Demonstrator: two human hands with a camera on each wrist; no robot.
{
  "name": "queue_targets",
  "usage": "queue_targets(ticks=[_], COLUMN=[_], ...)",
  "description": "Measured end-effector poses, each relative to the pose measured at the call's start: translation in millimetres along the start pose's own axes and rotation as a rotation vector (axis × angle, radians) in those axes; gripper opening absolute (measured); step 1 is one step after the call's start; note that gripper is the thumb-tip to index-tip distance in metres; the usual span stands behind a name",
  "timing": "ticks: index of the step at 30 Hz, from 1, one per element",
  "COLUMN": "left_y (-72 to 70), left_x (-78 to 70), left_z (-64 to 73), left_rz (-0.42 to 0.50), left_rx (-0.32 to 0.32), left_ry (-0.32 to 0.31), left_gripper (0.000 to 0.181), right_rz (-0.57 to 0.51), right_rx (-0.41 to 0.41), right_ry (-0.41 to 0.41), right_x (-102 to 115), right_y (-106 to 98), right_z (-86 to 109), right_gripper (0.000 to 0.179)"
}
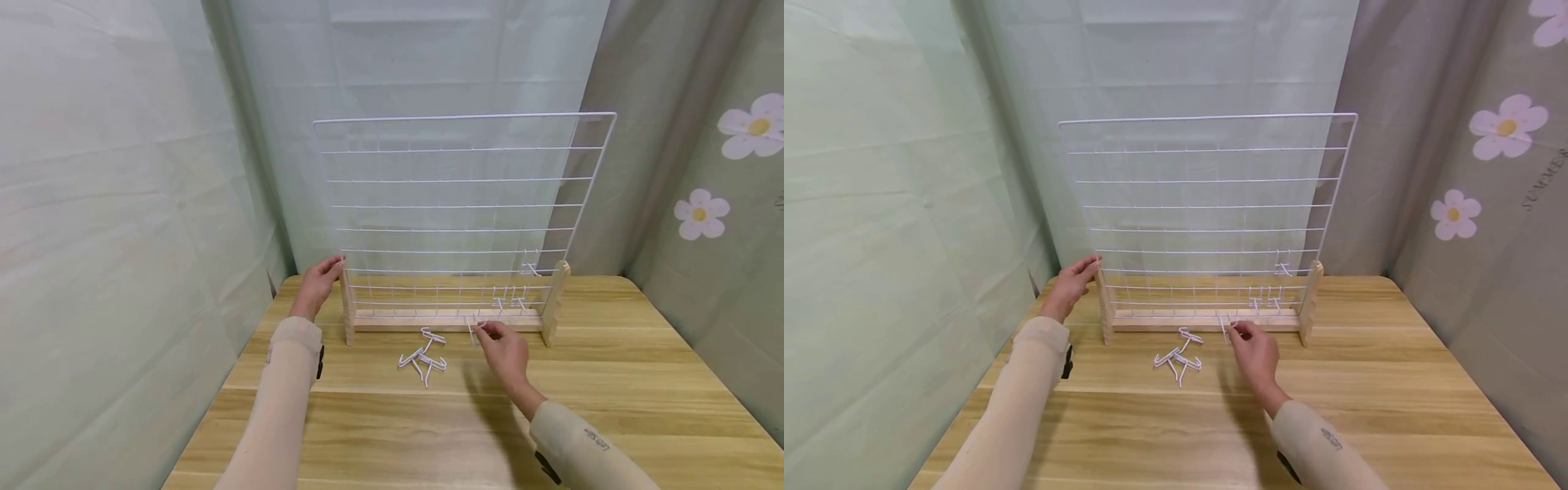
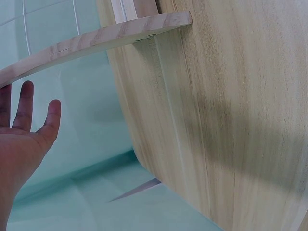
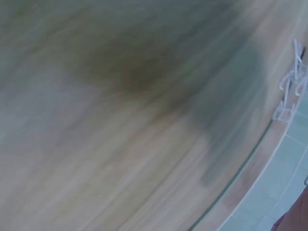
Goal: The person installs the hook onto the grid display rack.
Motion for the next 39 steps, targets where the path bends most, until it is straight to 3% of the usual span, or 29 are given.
queue_targets(ticks=[13,20,29,39], left_y=[-1.0,-1.3,-0.4,-0.1], left_x=[0.4,0.3,-1.0,-0.3], left_z=[2.6,2.5,3.5,3.4], left_rz=[-0.007,-0.011,-0.002,-0.008], left_rx=[0.011,0.003,0.002,-0.002], left_ry=[0.027,-0.021,-0.014,-0.014], left_gripper=[0.051,0.053,0.051,0.051], right_rz=[-0.038,-0.085,-0.205,-0.242], right_rx=[-0.246,-0.344,-0.409,-0.491], right_ry=[0.033,0.024,0.096,0.077], right_x=[7.9,11.9,23.3,33.2], right_y=[-4.7,-8.6,-13.6,-20.1], right_z=[-16.8,-27.8,-46.2,-71.2], right_gripper=[0.014,0.013,0.018,0.019])
Point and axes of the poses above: each hand's wrist, its own z-axis away from the middle knuckle, its own y-axis out of the palm, x = y × z, the point moved 1 cm from there along -z, towards the middle knuckle, and after that the axes turned 11 degrees about -y, right-handed, at the moved point
